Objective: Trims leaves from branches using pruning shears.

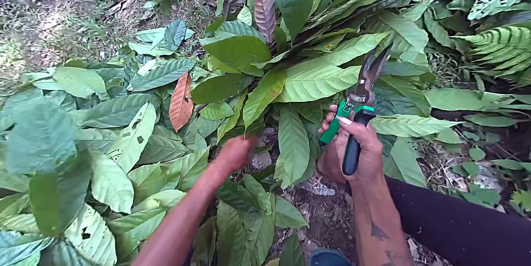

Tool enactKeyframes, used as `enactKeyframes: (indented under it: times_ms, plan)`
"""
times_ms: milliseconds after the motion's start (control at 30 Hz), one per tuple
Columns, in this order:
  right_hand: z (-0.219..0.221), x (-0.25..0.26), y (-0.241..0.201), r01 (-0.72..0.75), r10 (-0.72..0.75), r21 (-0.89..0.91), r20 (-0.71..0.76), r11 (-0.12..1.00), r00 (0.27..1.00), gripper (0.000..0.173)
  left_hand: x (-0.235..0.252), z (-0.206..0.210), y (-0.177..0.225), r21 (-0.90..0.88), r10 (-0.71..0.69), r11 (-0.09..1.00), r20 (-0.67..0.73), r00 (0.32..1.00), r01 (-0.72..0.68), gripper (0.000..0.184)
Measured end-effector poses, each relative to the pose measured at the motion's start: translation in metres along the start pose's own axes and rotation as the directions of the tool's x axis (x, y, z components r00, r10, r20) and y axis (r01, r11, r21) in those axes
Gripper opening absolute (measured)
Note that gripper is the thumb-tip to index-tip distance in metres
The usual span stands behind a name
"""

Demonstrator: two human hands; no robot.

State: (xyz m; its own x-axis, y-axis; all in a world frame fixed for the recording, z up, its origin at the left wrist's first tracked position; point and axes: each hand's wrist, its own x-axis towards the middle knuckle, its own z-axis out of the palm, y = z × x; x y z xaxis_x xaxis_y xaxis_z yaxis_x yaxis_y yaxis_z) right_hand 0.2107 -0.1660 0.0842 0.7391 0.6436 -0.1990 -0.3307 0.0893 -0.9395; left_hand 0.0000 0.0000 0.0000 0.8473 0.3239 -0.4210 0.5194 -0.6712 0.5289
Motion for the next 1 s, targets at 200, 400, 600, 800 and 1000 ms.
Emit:
enactKeyframes:
  times_ms: [200, 400, 600, 800, 1000]
  plan:
    - [0.001, -0.010, -0.016, 0.005, -0.004, 0.068, -0.012, 0.998, 1.000, 0.050, 0.097, 0.107, 0.062, -0.066, -0.269, 0.963, -0.205, 0.941, 0.261, 0.054]
    - [0.014, -0.023, -0.032, 0.065, -0.064, 0.084, -0.018, 0.994, 0.998, 0.046, 0.073, 0.040, 0.108, 0.013, -0.292, 0.956, -0.034, 0.956, 0.292, 0.040]
    - [0.029, -0.063, -0.082, 0.255, -0.288, 0.211, 0.142, 0.943, 0.947, 0.066, 0.038, 0.014, 0.161, -0.045, -0.066, 0.997, -0.265, 0.962, 0.056, 0.032]
    - [0.019, -0.088, -0.122, 0.345, -0.409, 0.272, 0.229, 0.898, 0.883, 0.065, 0.043, 0.038, 0.165, -0.094, -0.319, 0.947, -0.189, 0.929, 0.306, 0.040]
    - [-0.026, -0.138, -0.164, 0.422, -0.497, 0.314, 0.214, 0.850, 0.841, 0.063, 0.023, 0.042, 0.197, -0.085, -0.301, 0.953, -0.314, 0.900, 0.289, 0.045]
